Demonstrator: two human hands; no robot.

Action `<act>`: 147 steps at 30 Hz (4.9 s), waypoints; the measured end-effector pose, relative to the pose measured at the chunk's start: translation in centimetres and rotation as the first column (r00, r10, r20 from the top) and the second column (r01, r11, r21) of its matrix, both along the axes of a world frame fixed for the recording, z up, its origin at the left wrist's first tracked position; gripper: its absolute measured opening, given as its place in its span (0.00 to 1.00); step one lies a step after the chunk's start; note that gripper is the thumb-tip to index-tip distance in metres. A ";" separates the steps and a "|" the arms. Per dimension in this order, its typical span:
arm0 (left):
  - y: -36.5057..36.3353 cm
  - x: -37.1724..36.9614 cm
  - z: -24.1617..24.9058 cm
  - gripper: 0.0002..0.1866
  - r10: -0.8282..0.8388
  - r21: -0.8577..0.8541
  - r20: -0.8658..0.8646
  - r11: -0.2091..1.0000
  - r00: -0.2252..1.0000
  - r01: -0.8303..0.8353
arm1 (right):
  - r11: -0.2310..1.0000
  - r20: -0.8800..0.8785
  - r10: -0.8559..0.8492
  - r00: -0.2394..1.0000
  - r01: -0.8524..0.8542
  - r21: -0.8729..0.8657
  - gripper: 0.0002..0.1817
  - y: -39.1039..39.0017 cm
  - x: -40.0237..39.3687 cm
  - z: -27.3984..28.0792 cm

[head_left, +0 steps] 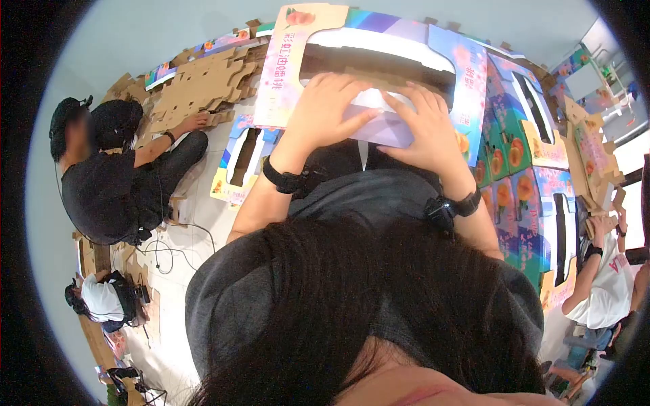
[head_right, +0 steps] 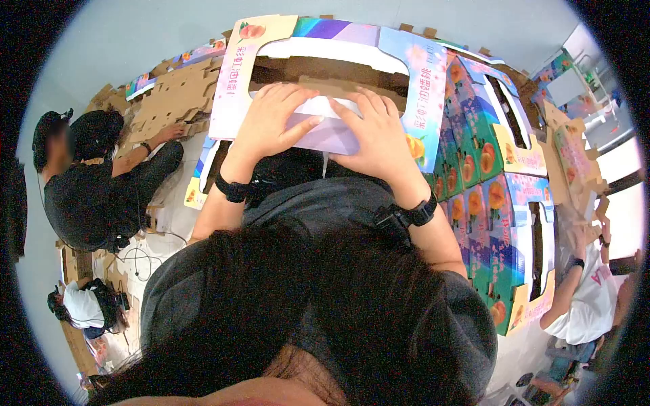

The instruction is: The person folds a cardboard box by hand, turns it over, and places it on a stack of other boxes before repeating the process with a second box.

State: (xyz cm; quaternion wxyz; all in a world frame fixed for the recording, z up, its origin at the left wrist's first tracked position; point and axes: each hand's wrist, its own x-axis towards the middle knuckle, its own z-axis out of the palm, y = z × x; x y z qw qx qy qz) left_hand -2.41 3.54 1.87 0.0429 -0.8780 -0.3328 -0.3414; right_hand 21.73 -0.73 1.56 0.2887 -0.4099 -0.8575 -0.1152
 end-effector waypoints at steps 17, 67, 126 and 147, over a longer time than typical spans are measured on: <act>-0.2 -0.1 -0.8 0.26 0.090 0.078 -0.002 0.993 0.996 -0.090 | 0.997 0.017 -0.081 0.997 0.081 -0.006 0.54 -0.8 1.0 0.1; -6.5 -4.0 -3.7 0.51 0.021 0.520 0.514 0.788 0.858 -0.330 | 0.211 -0.871 -0.443 -0.213 -0.969 0.130 0.19 -0.1 -2.5 3.4; 0.9 -3.5 -5.6 0.74 0.007 -0.252 0.896 0.831 0.444 0.496 | 0.945 -0.179 -0.102 0.979 0.152 0.290 0.60 2.7 -1.0 4.0; 1.5 -3.2 -8.3 0.37 0.356 -0.313 0.933 0.741 0.047 0.594 | 0.953 -0.011 -0.094 0.996 0.093 0.289 0.56 1.6 -0.2 -0.5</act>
